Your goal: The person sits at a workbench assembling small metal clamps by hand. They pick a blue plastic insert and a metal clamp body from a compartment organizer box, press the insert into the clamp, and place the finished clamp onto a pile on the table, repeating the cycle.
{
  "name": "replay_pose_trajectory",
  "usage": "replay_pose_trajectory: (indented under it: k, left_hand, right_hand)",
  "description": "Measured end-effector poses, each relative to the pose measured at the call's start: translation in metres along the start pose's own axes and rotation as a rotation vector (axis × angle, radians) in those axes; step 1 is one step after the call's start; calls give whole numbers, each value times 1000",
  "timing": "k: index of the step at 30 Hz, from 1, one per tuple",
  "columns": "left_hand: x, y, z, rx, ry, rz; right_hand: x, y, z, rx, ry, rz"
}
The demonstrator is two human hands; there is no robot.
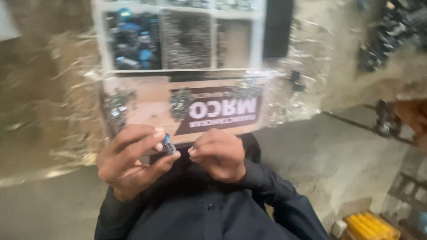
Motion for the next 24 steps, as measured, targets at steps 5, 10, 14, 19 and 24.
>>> replay_pose_trajectory:
  k: [5, 10, 14, 19, 24]
  left_hand:
    - [7, -12, 34, -137, 60, 49]
    - [11, -17, 53, -209, 69, 112]
    - [12, -18, 56, -199, 43, 135]
    - [14, -20, 61, -177, 36, 132]
    - [13, -20, 65, -187, 15, 116]
  right_hand:
    - [-19, 2, -43, 152, 558, -219]
    - [-31, 4, -56, 336, 417, -39]
    - [-31, 9, -55, 329, 266, 63]
    - [-23, 6, -55, 234, 276, 11]
    - [-16, 5, -55, 198, 310, 11]
Point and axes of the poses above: each hand's wrist, its own y-axis away from the middle knuckle, its own z-axis out of the palm, x = y × z, the point moved 5 cm from there along -y, towards the middle knuckle, and after that the axes turned 1 degree about -x, right-handed, at the moved point
